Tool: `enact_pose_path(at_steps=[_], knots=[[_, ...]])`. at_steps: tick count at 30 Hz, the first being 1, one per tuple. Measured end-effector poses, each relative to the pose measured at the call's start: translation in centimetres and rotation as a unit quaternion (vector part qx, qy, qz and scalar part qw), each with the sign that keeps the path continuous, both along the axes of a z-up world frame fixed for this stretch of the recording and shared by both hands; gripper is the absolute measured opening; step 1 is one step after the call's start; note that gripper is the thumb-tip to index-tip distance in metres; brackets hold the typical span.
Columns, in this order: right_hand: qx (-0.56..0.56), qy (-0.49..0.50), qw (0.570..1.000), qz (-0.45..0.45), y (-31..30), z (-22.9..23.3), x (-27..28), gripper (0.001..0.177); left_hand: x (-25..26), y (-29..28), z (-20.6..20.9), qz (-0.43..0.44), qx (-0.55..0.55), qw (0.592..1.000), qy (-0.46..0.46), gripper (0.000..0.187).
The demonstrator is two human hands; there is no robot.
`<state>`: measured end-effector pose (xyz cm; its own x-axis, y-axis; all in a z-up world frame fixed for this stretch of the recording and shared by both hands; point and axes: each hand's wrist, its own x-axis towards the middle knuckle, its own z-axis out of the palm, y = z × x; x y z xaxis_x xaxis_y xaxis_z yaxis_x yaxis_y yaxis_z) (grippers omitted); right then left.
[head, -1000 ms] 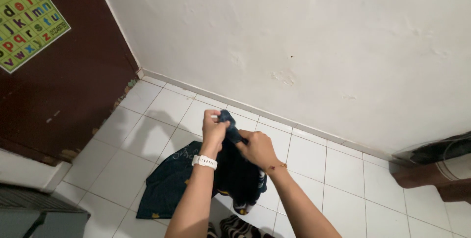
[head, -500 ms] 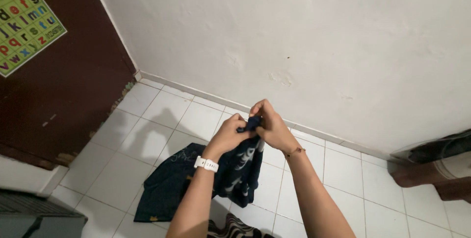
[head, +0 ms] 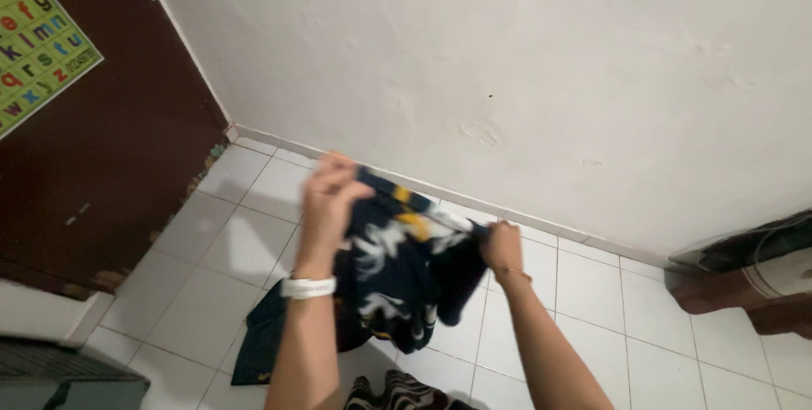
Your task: Cleaning a bed by beating the mattress and pillows with a broom and folding bedding.
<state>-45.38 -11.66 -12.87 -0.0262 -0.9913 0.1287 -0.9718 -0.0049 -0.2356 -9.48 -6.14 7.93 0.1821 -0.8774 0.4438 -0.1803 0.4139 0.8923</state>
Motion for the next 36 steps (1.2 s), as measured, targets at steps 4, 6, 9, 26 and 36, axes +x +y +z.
enact_pose_path(at_steps=[4, 6, 9, 26, 36], knots=[[0.055, -0.090, 0.984, -0.143, 3.1, 3.5, -2.8, 0.030, 3.3, 0.1, 2.6, 0.069, 0.034, 0.991, 0.107, 0.009], [0.079, -0.073, 0.972, -0.211, 3.3, 5.5, -3.1, 0.038, 4.1, -1.4, 0.1, 0.069, 0.022, 0.991, 0.110, 0.007], [0.106, -0.213, 0.940, -0.246, 1.6, 6.7, -2.4, 0.034, 2.8, -3.5, -5.0, 0.081, -0.004, 0.996, -0.043, 0.012], [-0.005, -0.572, 0.739, 0.356, 6.5, 17.4, 10.4, 0.063, -8.5, -3.9, -12.7, -0.105, 0.412, 0.900, 0.099, 0.057], [0.023, -0.787, 0.590, 0.181, 5.4, 4.6, 10.7, 0.030, -8.5, -3.5, -11.5, -0.200, 0.365, 0.846, 0.333, 0.026]])
